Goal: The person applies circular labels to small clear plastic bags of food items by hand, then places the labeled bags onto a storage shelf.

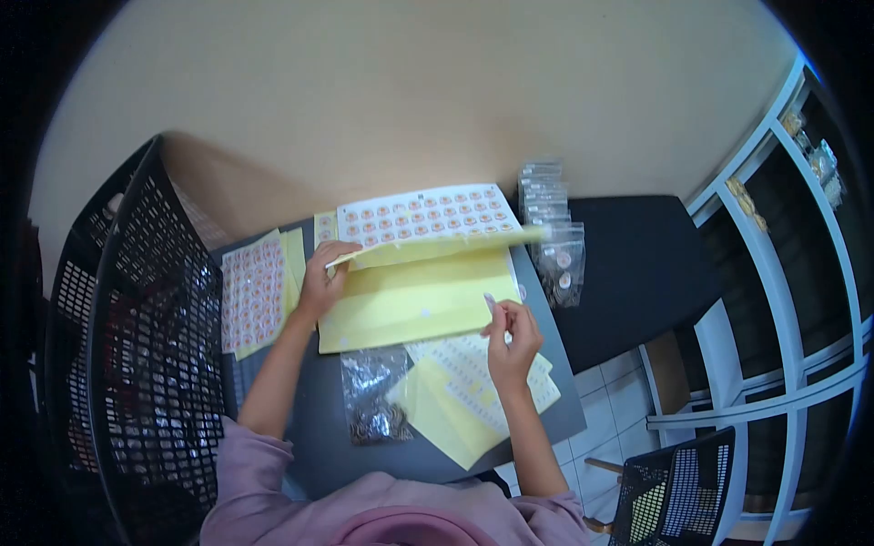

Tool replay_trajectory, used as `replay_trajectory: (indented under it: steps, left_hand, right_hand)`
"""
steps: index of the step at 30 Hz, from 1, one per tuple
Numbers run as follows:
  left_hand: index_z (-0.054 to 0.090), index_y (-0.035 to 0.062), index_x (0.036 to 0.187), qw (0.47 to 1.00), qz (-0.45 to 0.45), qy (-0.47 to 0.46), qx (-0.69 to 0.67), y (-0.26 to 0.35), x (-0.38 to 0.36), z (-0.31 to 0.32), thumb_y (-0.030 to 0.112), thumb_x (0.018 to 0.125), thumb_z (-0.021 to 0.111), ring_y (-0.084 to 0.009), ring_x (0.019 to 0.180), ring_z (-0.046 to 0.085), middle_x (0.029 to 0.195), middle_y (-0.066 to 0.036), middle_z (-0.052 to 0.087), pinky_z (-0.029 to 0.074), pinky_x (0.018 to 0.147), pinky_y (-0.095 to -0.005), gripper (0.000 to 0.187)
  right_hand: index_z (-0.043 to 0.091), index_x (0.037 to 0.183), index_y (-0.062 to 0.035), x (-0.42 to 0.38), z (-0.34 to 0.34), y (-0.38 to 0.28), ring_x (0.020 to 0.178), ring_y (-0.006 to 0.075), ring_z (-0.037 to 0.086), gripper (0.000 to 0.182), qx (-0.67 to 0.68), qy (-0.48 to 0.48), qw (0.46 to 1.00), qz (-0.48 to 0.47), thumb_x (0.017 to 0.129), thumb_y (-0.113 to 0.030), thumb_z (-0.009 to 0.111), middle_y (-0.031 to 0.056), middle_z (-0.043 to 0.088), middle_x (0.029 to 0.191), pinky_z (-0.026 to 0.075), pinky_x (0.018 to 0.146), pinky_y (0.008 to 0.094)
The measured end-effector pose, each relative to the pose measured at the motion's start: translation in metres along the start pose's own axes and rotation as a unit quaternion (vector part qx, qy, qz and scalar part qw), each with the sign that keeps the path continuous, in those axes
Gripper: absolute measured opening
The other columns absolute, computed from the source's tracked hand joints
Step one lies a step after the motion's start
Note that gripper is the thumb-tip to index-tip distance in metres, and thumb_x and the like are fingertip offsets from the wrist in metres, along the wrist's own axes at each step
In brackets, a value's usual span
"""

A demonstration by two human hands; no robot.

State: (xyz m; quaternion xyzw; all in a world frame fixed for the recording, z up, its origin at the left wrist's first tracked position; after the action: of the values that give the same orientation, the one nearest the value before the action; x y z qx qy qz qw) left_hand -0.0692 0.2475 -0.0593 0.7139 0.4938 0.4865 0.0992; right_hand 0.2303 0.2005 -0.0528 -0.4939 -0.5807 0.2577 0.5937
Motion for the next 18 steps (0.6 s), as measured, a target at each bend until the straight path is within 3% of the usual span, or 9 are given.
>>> replay_trajectory:
  steps: [1, 2, 3, 5, 7, 9, 11, 14, 18]
  left_hand:
    - [0.055, 0.0029, 0.104, 0.991, 0.015, -0.131, -0.005, 0.007, -0.002, 0.002, -0.006, 0.069, 0.053, -0.0293, 0.103, 0.049, 0.106, -0.018, 0.055, 0.038, 0.089, -0.0348, 0.036]
    - [0.055, 0.0029, 0.104, 0.991, 0.013, -0.130, -0.006, 0.017, -0.006, -0.005, -0.006, 0.069, 0.053, -0.0293, 0.103, 0.049, 0.106, -0.018, 0.055, 0.038, 0.089, -0.0348, 0.036]
    - [0.051, 0.0031, 0.109, 0.986, 0.002, -0.128, 0.109, 0.026, -0.013, -0.011, -0.006, 0.068, 0.052, -0.0305, 0.103, 0.048, 0.110, -0.018, 0.051, 0.037, 0.090, -0.0353, 0.043]
    - [0.046, 0.0034, 0.114, 0.966, -0.013, -0.127, 0.224, 0.046, -0.035, -0.025, -0.006, 0.066, 0.052, -0.0316, 0.103, 0.046, 0.115, -0.018, 0.048, 0.036, 0.090, -0.0358, 0.049]
    - [0.038, -0.0005, 0.119, 0.975, -0.151, -0.043, 0.160, 0.059, -0.064, -0.043, 0.003, 0.070, 0.058, -0.0319, 0.099, 0.047, 0.117, -0.019, 0.044, 0.037, 0.088, -0.0365, 0.053]
    - [0.039, -0.0054, 0.115, 0.936, -0.310, -0.035, 0.161, 0.068, -0.107, -0.039, 0.015, 0.074, 0.062, -0.0287, 0.090, 0.051, 0.106, -0.018, 0.050, 0.041, 0.082, -0.0360, 0.051]
    - [0.039, -0.0073, 0.112, 0.887, -0.442, -0.108, 0.086, 0.101, -0.130, -0.029, 0.024, 0.076, 0.063, -0.0232, 0.081, 0.054, 0.093, -0.016, 0.054, 0.045, 0.074, -0.0329, 0.054]
    - [0.042, -0.0047, 0.109, 0.900, -0.429, -0.082, 0.015, 0.106, -0.157, -0.008, 0.023, 0.075, 0.066, -0.0126, 0.071, 0.052, 0.086, -0.010, 0.055, 0.044, 0.064, -0.0249, 0.050]
    - [0.044, -0.0013, 0.101, 0.907, -0.404, -0.081, -0.085, 0.112, -0.167, 0.003, 0.018, 0.078, 0.062, -0.0117, 0.074, 0.051, 0.086, -0.008, 0.055, 0.043, 0.066, -0.0235, 0.035]
  right_hand:
    - [0.053, 0.079, 0.0035, -0.015, -0.008, -0.005, 0.054, 0.0122, 0.057, 0.008, -0.002, -0.003, 1.000, 0.003, 0.083, -0.002, 0.050, 0.0072, 0.054, 0.067, 0.042, 0.047, 0.0225]
    - [0.053, 0.079, 0.0036, -0.030, -0.014, -0.006, 0.055, 0.0123, 0.058, 0.008, 0.028, -0.008, 0.998, 0.050, 0.084, -0.002, 0.049, 0.0075, 0.055, 0.067, 0.043, 0.046, 0.0210]
    - [0.052, 0.080, 0.0038, -0.044, -0.016, -0.006, 0.055, 0.0124, 0.060, 0.008, 0.057, -0.012, 0.994, 0.096, 0.084, -0.001, 0.048, 0.0079, 0.057, 0.068, 0.043, 0.046, 0.0194]
    - [0.052, 0.081, 0.0040, -0.066, -0.016, -0.010, 0.058, 0.0137, 0.061, 0.007, 0.073, -0.026, 0.992, 0.095, 0.084, -0.002, 0.048, 0.0090, 0.058, 0.068, 0.044, 0.048, 0.0203]
    - [0.051, 0.082, 0.0041, -0.084, -0.016, -0.015, 0.062, 0.0150, 0.063, 0.007, 0.090, -0.033, 0.991, 0.092, 0.084, -0.002, 0.049, 0.0101, 0.058, 0.069, 0.046, 0.051, 0.0212]
    - [0.051, 0.083, 0.0042, -0.096, -0.014, -0.020, 0.064, 0.0169, 0.063, 0.007, 0.011, -0.077, 0.996, 0.053, 0.084, -0.002, 0.049, 0.0104, 0.058, 0.069, 0.048, 0.054, 0.0237]
    - [0.051, 0.084, 0.0047, -0.106, -0.016, -0.023, 0.067, 0.0189, 0.064, 0.008, -0.006, -0.088, 0.995, 0.042, 0.084, -0.003, 0.049, 0.0110, 0.059, 0.070, 0.048, 0.057, 0.0257]
    - [0.051, 0.085, 0.0053, -0.118, -0.010, -0.022, 0.070, 0.0200, 0.064, 0.010, 0.049, -0.118, 0.987, 0.094, 0.085, -0.004, 0.047, 0.0139, 0.061, 0.076, 0.049, 0.058, 0.0262]
    - [0.053, 0.085, 0.0039, -0.130, -0.004, -0.025, 0.071, 0.0180, 0.063, 0.009, 0.063, -0.143, 0.985, 0.080, 0.085, -0.004, 0.049, 0.0129, 0.061, 0.075, 0.050, 0.061, 0.0266]
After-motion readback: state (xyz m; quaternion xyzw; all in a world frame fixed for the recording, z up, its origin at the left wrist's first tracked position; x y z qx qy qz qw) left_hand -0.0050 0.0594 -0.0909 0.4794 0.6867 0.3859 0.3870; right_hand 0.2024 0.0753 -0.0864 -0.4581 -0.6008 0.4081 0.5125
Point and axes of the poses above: each hand's wrist, its own x-axis towards the middle knuckle, its own z-axis out of the palm, y = z × x, the point moved 4 cm from there along x, towards the middle knuckle
